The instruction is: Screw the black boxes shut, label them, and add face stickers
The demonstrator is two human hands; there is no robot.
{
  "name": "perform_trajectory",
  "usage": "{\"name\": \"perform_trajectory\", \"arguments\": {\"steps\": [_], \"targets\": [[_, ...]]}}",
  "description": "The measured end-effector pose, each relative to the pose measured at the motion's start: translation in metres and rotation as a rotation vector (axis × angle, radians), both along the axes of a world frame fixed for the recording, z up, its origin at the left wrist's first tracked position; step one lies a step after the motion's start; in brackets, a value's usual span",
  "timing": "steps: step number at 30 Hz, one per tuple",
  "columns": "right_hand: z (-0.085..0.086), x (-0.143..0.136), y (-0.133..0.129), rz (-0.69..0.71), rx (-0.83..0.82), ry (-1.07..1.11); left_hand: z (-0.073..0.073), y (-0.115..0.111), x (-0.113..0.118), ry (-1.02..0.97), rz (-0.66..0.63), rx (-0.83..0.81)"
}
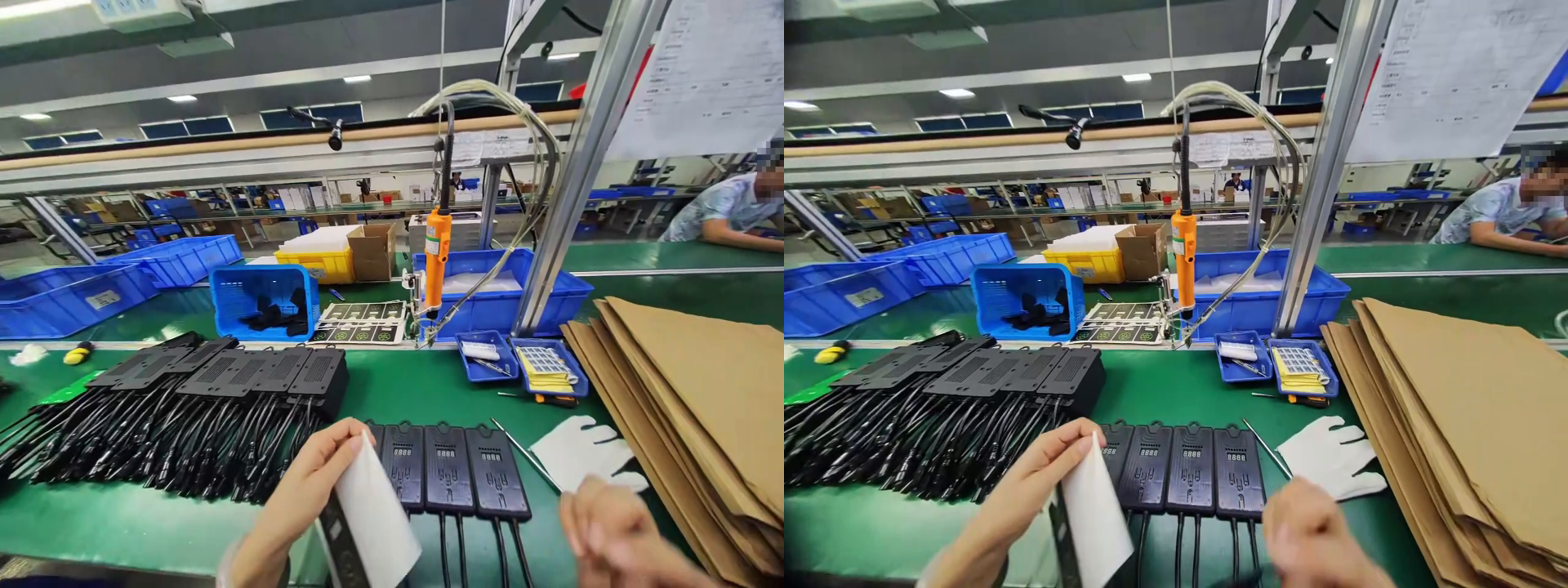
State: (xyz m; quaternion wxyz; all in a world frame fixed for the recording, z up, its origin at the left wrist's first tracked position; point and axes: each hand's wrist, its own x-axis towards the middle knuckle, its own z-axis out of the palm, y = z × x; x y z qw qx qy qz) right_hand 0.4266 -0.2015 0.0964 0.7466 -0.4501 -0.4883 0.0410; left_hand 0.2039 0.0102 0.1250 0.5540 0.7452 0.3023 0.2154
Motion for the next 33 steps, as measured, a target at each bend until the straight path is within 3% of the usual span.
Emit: {"name": "perform_trajectory", "arguments": {"steps": [2, 3, 6, 10, 14, 22, 33], "targets": [[-0.003, 0.015, 0.006, -0.240, -0.117, 0.302, 0.007, -0.003, 0.000, 0.145, -0.096, 0.143], [-0.008, 0.022, 0.013, -0.310, -0.250, 0.430, 0.007, -0.009, 0.004, 0.214, -0.155, 0.204], [-0.032, 0.039, 0.037, -0.267, -0.546, 0.605, -0.009, -0.038, 0.027, 0.372, -0.339, 0.372], [-0.061, 0.049, 0.055, -0.243, -0.620, 0.603, -0.046, -0.075, 0.057, 0.615, -0.449, 0.639], [-0.070, 0.052, 0.054, -0.228, -0.663, 0.589, -0.069, -0.092, 0.066, 0.840, -0.527, 0.874], [-0.068, 0.051, 0.051, -0.199, -0.724, 0.563, -0.084, -0.095, 0.063, 0.813, -0.529, 1.109], [-0.069, 0.051, 0.052, -0.198, -0.743, 0.535, -0.084, -0.098, 0.059, 0.766, -0.532, 1.132]]}}
